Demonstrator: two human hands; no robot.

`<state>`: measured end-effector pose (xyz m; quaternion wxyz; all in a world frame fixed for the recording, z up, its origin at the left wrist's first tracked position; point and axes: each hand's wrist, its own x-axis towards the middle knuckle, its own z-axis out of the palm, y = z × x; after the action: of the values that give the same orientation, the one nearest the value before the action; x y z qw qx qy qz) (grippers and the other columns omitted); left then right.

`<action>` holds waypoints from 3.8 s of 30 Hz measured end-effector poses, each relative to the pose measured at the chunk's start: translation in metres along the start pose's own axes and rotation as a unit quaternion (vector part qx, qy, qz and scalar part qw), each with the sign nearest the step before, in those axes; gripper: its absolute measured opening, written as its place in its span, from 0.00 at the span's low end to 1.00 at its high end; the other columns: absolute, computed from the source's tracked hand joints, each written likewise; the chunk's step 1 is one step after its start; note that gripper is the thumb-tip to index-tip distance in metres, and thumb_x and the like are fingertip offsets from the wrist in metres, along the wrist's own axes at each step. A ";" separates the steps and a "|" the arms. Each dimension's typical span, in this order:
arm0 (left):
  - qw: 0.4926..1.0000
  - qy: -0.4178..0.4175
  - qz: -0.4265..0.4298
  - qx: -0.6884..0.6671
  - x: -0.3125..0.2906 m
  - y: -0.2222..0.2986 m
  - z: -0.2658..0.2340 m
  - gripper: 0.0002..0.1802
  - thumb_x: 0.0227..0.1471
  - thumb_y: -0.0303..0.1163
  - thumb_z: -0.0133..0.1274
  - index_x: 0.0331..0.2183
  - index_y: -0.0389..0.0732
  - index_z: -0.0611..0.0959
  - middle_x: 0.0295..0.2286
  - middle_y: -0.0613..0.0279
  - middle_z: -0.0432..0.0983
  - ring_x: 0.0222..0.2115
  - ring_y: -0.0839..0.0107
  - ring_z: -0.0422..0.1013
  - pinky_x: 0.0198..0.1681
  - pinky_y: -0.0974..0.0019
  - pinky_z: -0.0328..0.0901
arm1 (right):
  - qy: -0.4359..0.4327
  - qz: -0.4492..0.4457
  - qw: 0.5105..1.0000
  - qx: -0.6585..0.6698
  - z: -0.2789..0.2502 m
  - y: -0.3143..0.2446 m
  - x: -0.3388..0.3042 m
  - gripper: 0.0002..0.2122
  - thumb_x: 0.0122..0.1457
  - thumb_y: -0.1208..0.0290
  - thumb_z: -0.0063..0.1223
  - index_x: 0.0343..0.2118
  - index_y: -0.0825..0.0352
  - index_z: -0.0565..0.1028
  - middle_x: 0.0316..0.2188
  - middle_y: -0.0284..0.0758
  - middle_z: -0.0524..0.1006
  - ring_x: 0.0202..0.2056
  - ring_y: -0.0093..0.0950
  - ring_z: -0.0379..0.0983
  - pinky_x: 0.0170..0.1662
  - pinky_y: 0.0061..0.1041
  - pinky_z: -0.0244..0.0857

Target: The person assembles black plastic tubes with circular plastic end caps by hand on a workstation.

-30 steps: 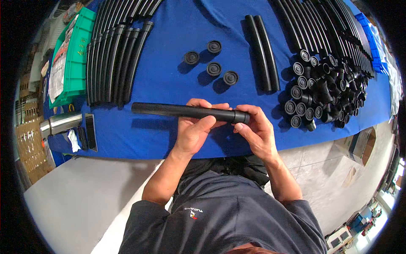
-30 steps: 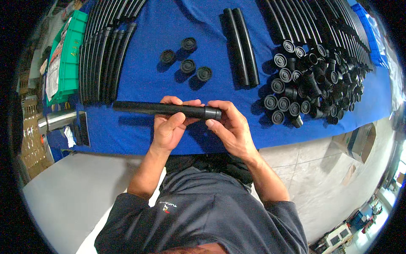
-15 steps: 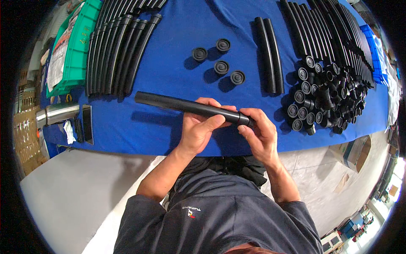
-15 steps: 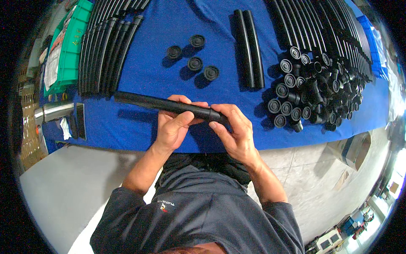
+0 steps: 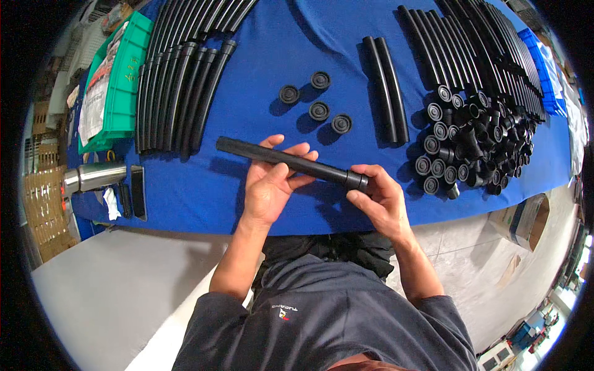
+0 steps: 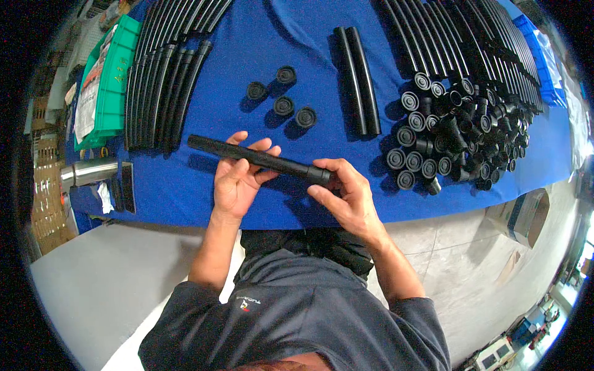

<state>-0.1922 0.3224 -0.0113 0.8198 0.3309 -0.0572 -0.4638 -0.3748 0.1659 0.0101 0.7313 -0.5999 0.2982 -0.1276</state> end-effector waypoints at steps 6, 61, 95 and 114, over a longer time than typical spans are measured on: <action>0.998 -0.033 0.004 0.050 -0.004 -0.012 0.003 0.21 0.57 0.28 0.59 0.49 0.42 0.70 0.47 0.39 0.76 0.50 0.42 0.73 0.47 0.43 0.77 | -0.068 -0.202 0.938 -0.273 -0.001 -0.009 0.013 0.18 0.54 0.69 0.67 0.45 0.71 0.76 0.33 0.44 0.77 0.31 0.40 0.76 0.35 0.33 0.70; 0.996 -0.063 -0.061 -0.010 0.005 0.014 -0.012 0.24 0.51 0.25 0.63 0.47 0.41 0.71 0.46 0.43 0.77 0.51 0.47 0.73 0.57 0.46 0.69 | -0.055 -0.190 0.953 -0.228 0.015 -0.002 -0.002 0.19 0.55 0.70 0.66 0.47 0.68 0.74 0.35 0.43 0.77 0.38 0.40 0.78 0.39 0.34 0.71; 0.996 -0.049 -0.067 -0.016 0.005 0.002 -0.008 0.20 0.55 0.27 0.61 0.47 0.43 0.72 0.48 0.39 0.75 0.53 0.42 0.71 0.54 0.43 0.72 | 0.020 -0.301 0.908 -0.290 0.013 -0.001 0.005 0.16 0.51 0.76 0.68 0.43 0.69 0.76 0.35 0.43 0.78 0.34 0.37 0.77 0.35 0.31 0.72; 0.996 -0.053 -0.066 -0.005 0.004 0.002 -0.003 0.20 0.55 0.26 0.60 0.47 0.43 0.71 0.47 0.38 0.76 0.52 0.43 0.72 0.54 0.44 0.72 | -0.003 -0.171 0.955 -0.243 0.010 -0.001 0.006 0.17 0.54 0.73 0.67 0.45 0.71 0.77 0.31 0.38 0.78 0.29 0.26 0.76 0.31 0.26 0.70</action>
<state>-0.1871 0.3214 -0.0133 0.7850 0.3048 -0.0767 -0.5338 -0.3635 0.1702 0.0105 0.5315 -0.8021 0.2111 -0.1720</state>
